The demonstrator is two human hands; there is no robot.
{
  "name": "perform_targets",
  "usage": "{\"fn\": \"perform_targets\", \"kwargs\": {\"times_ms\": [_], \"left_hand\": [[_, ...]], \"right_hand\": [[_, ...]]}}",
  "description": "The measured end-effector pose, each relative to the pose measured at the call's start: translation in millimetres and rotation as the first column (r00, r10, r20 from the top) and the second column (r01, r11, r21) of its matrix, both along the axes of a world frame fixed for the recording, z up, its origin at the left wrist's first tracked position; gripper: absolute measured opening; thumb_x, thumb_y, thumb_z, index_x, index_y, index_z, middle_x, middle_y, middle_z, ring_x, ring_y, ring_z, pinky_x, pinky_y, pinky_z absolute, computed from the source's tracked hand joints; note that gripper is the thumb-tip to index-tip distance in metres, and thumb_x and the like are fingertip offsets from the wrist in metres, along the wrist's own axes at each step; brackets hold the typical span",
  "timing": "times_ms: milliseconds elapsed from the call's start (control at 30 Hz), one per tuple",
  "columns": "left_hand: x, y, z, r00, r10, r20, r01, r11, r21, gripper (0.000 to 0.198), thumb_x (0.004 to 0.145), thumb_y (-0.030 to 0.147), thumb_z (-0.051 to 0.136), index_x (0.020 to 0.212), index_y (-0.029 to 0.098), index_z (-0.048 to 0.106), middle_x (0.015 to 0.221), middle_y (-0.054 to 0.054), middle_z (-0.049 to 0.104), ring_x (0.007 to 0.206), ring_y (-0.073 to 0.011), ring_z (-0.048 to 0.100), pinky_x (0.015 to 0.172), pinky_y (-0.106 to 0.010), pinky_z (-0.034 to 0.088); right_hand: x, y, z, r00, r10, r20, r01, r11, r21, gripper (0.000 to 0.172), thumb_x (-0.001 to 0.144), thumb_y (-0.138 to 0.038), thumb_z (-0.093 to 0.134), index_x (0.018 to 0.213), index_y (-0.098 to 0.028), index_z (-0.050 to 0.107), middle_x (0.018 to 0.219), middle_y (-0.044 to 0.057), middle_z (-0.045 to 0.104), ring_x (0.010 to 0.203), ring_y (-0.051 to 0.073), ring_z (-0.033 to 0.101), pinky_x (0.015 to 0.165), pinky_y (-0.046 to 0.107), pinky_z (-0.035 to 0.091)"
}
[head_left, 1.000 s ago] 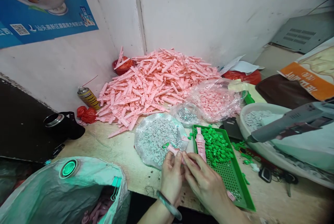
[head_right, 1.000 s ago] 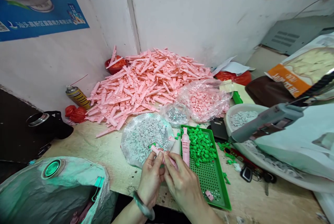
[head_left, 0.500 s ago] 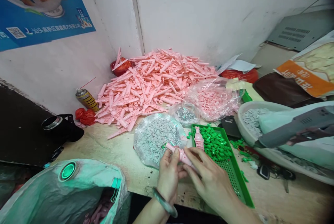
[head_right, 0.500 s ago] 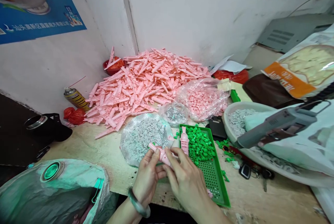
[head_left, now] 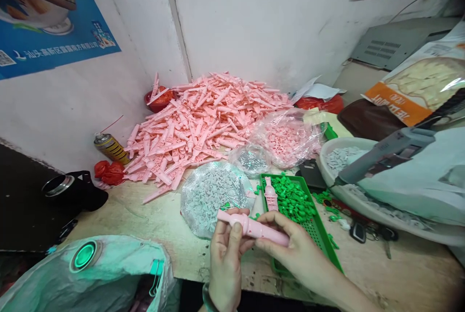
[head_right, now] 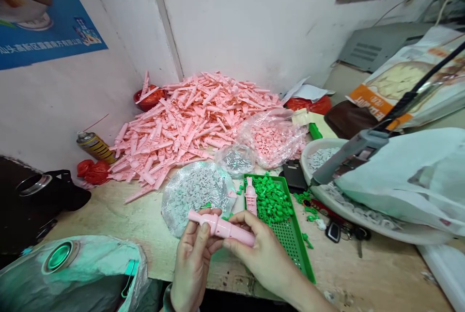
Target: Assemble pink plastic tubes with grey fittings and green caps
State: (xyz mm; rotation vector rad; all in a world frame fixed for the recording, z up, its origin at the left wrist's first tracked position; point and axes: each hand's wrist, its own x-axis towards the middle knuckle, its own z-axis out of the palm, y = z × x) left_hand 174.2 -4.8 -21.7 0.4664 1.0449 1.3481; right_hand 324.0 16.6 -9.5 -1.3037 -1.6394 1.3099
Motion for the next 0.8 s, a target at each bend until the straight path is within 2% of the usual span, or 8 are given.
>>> {"fn": "perform_targets", "kwargs": {"times_ms": [100,200,367,500,633,700,767,800], "left_hand": [[-6,-5,-0.8,0.999,-0.005,-0.038,0.007,0.999,0.05,0.04,0.081,0.044,0.068,0.112,0.019,0.062,0.12,-0.013,0.065,0.098,-0.0248,0.066,0.076,-0.031,0.057],[-11,-6,-2.4,0.993,0.026,-0.119,-0.016,0.996,0.089,0.039,0.083,0.043,0.067,0.112,0.019,0.062,0.123,-0.013,0.063,0.103,-0.0257,0.064,0.077,-0.03,0.057],[-12,5,4.4,0.986,-0.043,-0.163,0.037,0.999,-0.038,0.048,0.076,0.049,0.073,0.108,0.015,0.062,0.115,-0.015,0.067,0.088,-0.0232,0.068,0.069,-0.029,0.059],[-14,13,14.4,0.999,-0.012,-0.052,0.007,0.995,-0.098,0.048,0.073,0.047,0.076,0.105,0.015,0.062,0.111,-0.013,0.069,0.074,-0.0181,0.069,0.07,-0.032,0.06],[-16,18,14.3,0.995,0.002,0.102,0.017,0.984,-0.179,0.033,0.08,0.036,0.071,0.103,0.016,0.058,0.105,-0.01,0.069,0.076,-0.0205,0.071,0.071,-0.036,0.06],[-17,20,11.1,0.981,-0.008,0.194,0.057,0.967,-0.249,0.026,0.087,0.034,0.064,0.104,0.016,0.055,0.102,-0.011,0.068,0.079,-0.0242,0.072,0.071,-0.04,0.061],[-16,21,7.8,0.962,-0.011,0.274,0.093,0.953,-0.287,0.025,0.091,0.035,0.057,0.106,0.017,0.051,0.104,-0.013,0.068,0.084,-0.0286,0.073,0.073,-0.044,0.06],[-15,21,6.5,0.954,-0.016,0.301,0.107,0.951,-0.289,0.025,0.091,0.036,0.056,0.106,0.018,0.049,0.106,-0.014,0.068,0.086,-0.0301,0.072,0.073,-0.046,0.06]], "right_hand": [[5,1,1.6,0.99,0.035,-0.139,-0.054,0.989,-0.135,0.027,0.081,-0.044,0.065,0.09,-0.019,0.061,0.075,-0.001,0.06,0.065,0.013,0.054,0.057,0.022,0.043],[6,1,-4.5,0.976,-0.016,-0.219,-0.038,0.971,-0.238,0.037,0.077,-0.053,0.069,0.082,-0.018,0.058,0.06,-0.006,0.046,0.049,0.008,0.042,0.045,0.019,0.033],[2,0,-21.8,0.947,0.011,-0.321,-0.121,0.938,-0.326,0.048,0.078,-0.065,0.061,0.079,-0.018,0.053,0.058,-0.006,0.051,0.037,0.004,0.037,0.038,0.018,0.029],[0,-2,-22.6,0.944,-0.009,-0.33,-0.09,0.955,-0.281,0.048,0.082,-0.062,0.06,0.098,-0.017,0.057,0.066,-0.005,0.054,0.044,0.007,0.048,0.044,0.019,0.039],[18,3,-12.3,0.923,0.019,-0.383,-0.155,0.932,-0.327,0.053,0.084,-0.066,0.053,0.104,-0.016,0.058,0.071,0.001,0.06,0.053,0.012,0.057,0.051,0.025,0.047],[40,6,-7.5,0.949,0.005,-0.314,-0.115,0.935,-0.334,0.057,0.088,-0.068,0.04,0.099,-0.017,0.061,0.076,0.005,0.064,0.056,0.015,0.059,0.049,0.027,0.047],[66,4,-6.0,0.999,-0.018,-0.037,0.009,0.974,-0.228,0.045,0.089,-0.059,0.045,0.092,-0.019,0.064,0.079,0.006,0.066,0.059,0.017,0.06,0.051,0.028,0.048],[77,1,-7.0,0.987,-0.025,0.159,0.045,0.991,-0.126,0.033,0.086,-0.051,0.053,0.088,-0.02,0.065,0.08,0.005,0.067,0.061,0.018,0.06,0.054,0.028,0.048]]}}
